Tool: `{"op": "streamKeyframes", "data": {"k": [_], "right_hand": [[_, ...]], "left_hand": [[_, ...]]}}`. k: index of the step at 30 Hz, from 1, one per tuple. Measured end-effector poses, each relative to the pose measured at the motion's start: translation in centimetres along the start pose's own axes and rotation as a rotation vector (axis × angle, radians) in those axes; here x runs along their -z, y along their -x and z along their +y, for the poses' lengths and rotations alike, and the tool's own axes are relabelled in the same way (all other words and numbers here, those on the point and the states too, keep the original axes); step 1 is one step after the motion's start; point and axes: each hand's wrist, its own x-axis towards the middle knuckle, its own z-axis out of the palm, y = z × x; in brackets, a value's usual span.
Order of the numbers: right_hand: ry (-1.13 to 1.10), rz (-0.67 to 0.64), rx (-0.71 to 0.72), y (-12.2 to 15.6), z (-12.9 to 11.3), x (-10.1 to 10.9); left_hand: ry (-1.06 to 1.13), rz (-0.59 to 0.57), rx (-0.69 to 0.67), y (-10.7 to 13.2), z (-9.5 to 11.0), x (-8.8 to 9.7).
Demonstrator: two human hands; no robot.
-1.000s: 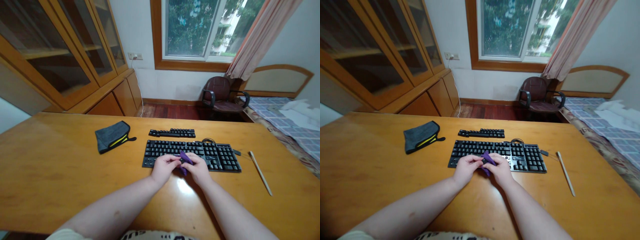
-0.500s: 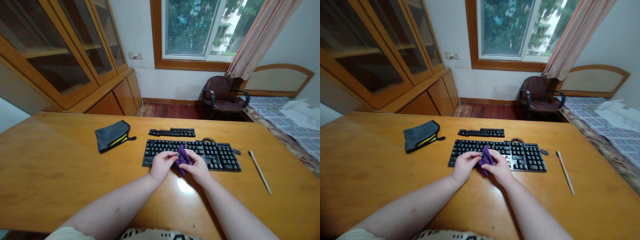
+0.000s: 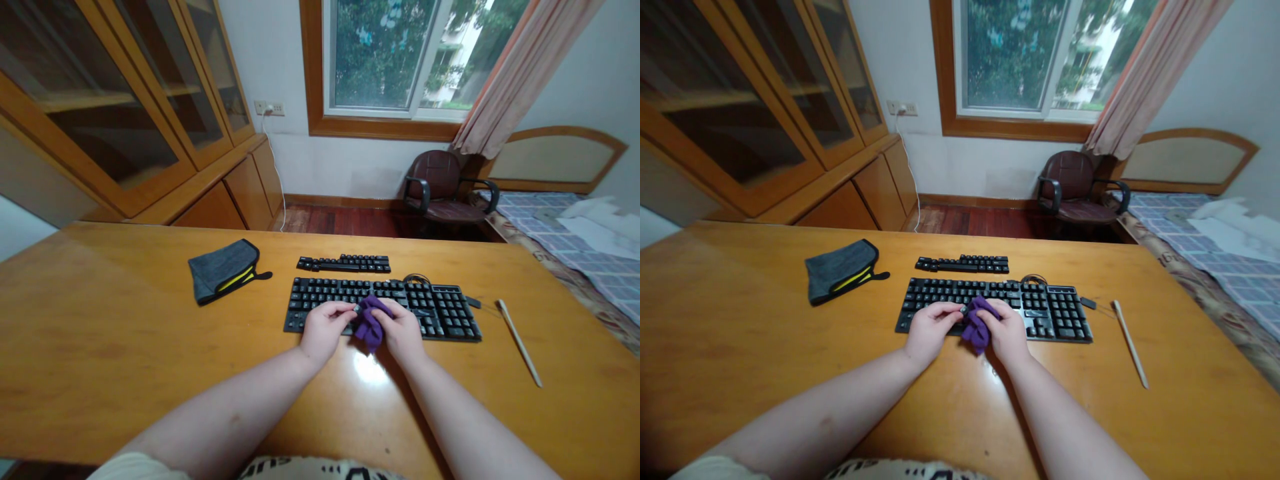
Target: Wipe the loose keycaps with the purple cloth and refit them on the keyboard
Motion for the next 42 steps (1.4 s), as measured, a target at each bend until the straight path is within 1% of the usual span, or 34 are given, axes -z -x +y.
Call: {"op": "streamKeyframes", "data": {"k": [1,2,3,6,7,8,15,18,23,26,30,37,39,42], "right_hand": [[-0.026,0.026,-0.025,-0.07,0.02,0.02],[-0.046,0.017,-0.030,-0.13,-0.02,0.03],[-0.057,-0.024,-0.013,-0.17,-0.11,0.03],[-0.026,-0.230,0.093,-0.18,-0.53,-0.07],[-0.002,-0.270,0.118,-0.14,-0.63,-0.12],[0.021,-0.279,0.132,-0.09,-0.67,-0.17],[0.079,-0.210,0.136,0.11,-0.30,-0.17],[0.054,-0.223,0.124,0.04,-0.53,-0.07],[-0.012,-0.244,0.053,-0.03,-0.69,-0.09],[-0.008,-0.206,0.038,-0.01,-0.64,-0.15],[0.050,-0.149,0.058,0.07,-0.56,-0.19],[0.048,-0.047,0.097,0.37,0.18,-0.28],[0.038,-0.012,0.077,0.35,0.19,-0.25],[0.020,-0.015,0.040,0.19,-0.13,-0.16]], "left_hand": [[-0.013,-0.001,-0.010,0.01,0.03,0.02],[-0.029,-0.012,-0.025,0.05,0.07,0.04],[-0.045,-0.027,-0.041,0.11,0.12,0.04],[-0.082,-0.036,-0.064,0.33,0.23,0.00],[-0.085,-0.029,-0.058,0.38,0.23,-0.03],[-0.083,-0.024,-0.047,0.43,0.22,-0.08],[0.053,-0.061,0.050,0.49,0.03,-0.42],[0.052,-0.058,0.050,0.50,0.05,-0.38],[0.027,-0.060,0.028,0.48,0.03,-0.25],[0.043,-0.066,0.050,0.46,0.03,-0.30],[0.079,-0.076,0.097,0.37,-0.01,-0.41],[0.149,-0.094,0.111,0.26,-0.46,-0.55],[0.180,-0.107,0.114,0.27,-0.51,-0.61],[0.186,-0.117,0.082,0.30,-0.41,-0.63]]}}
